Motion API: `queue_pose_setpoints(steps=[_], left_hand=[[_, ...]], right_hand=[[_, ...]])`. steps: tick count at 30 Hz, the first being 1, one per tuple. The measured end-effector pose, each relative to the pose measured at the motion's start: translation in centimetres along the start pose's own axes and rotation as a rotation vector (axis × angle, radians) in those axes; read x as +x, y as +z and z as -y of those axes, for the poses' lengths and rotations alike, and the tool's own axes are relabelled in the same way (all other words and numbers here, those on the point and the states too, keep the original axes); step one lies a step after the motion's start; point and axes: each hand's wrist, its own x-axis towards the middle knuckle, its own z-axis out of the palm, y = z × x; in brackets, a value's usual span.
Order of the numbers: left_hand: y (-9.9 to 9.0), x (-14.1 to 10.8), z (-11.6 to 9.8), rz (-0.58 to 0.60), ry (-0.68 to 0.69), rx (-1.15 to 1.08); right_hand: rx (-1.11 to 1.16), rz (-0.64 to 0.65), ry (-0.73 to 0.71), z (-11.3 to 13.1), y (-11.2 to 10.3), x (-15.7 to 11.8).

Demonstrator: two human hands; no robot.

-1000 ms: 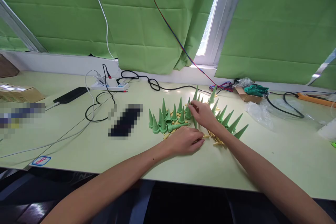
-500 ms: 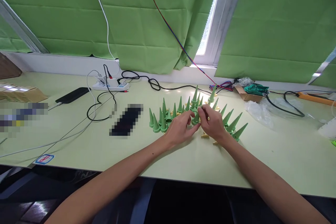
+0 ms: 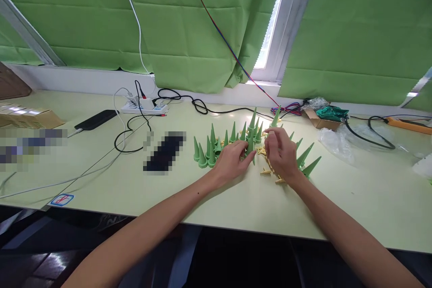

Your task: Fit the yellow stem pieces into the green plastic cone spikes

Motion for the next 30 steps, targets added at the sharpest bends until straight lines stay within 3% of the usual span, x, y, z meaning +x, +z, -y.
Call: queue_pose_setpoints(steps=[2,6,13,30], left_hand=[[-0.1,0.1,0.0,-0.031,-0.024,-0.002],[-0.2,0.0,0.0,-0.050,-0.036,-0.004],[0.0,-0.1,0.0,0.032,-0.032,-0.039],[0.1,-0.2,0.0,0.066,-0.045,-0.011]], right_hand=[[-0.079,0.065,-0.002,0.1,0.0,0.3],[-0.241,0.356,-0.021,-0.4,-0.1,0.6],[-0.556,0.656,-0.049,-0.6,-0.7,0.6],[-0.651,0.842,-0.095,0.6,-1.8,0.3]])
